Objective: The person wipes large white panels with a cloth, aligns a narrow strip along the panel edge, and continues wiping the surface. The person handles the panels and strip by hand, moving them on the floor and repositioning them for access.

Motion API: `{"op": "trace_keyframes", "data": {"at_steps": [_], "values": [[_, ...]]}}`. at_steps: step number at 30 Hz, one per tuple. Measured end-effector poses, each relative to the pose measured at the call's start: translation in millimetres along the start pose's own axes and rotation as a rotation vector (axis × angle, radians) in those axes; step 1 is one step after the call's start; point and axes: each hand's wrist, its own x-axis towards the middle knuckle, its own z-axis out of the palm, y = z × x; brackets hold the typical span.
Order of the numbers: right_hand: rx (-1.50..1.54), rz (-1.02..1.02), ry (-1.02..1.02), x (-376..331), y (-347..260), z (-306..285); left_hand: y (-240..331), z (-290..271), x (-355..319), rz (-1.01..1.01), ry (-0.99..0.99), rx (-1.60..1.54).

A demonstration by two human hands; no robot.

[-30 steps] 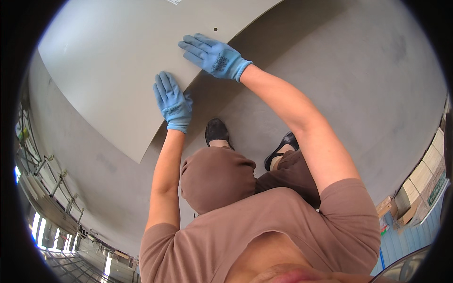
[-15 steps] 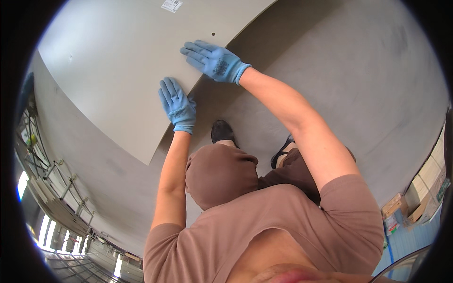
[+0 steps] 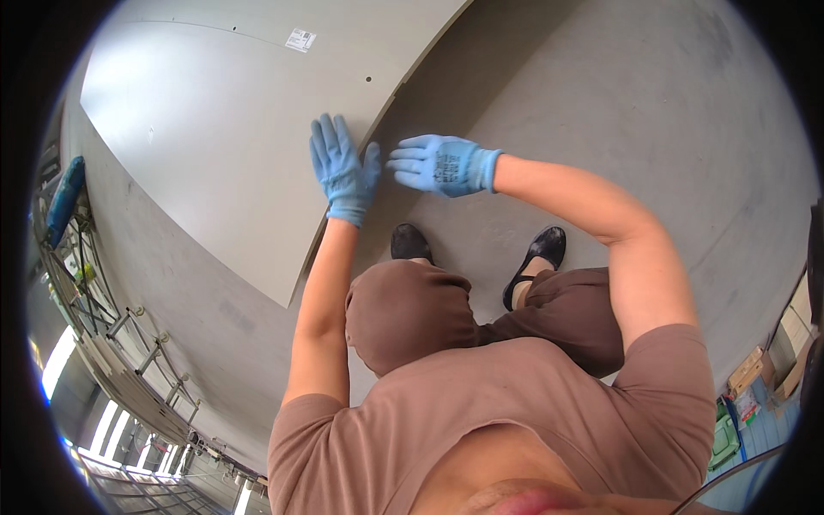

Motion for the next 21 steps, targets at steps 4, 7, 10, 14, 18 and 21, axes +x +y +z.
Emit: {"op": "trace_keyframes", "data": {"at_steps": [4,7,10,14,18,21], "values": [[0.109,0.135,-0.152,-53,12,-25,22,13,56,0.096,0.008,0.000],[0.192,0.262,-0.295,-85,12,-31,32,25,82,0.152,-0.048,0.028],[0.198,0.367,-0.406,-101,11,-27,35,37,88,0.131,-0.172,0.064],[0.176,0.330,-0.406,-98,14,-14,34,43,84,0.173,-0.066,0.018],[0.170,0.340,-0.541,-85,20,-10,45,36,93,0.097,-0.149,0.001],[0.218,0.347,-0.488,-79,19,-15,59,31,115,0.167,-0.022,-0.074]]}}
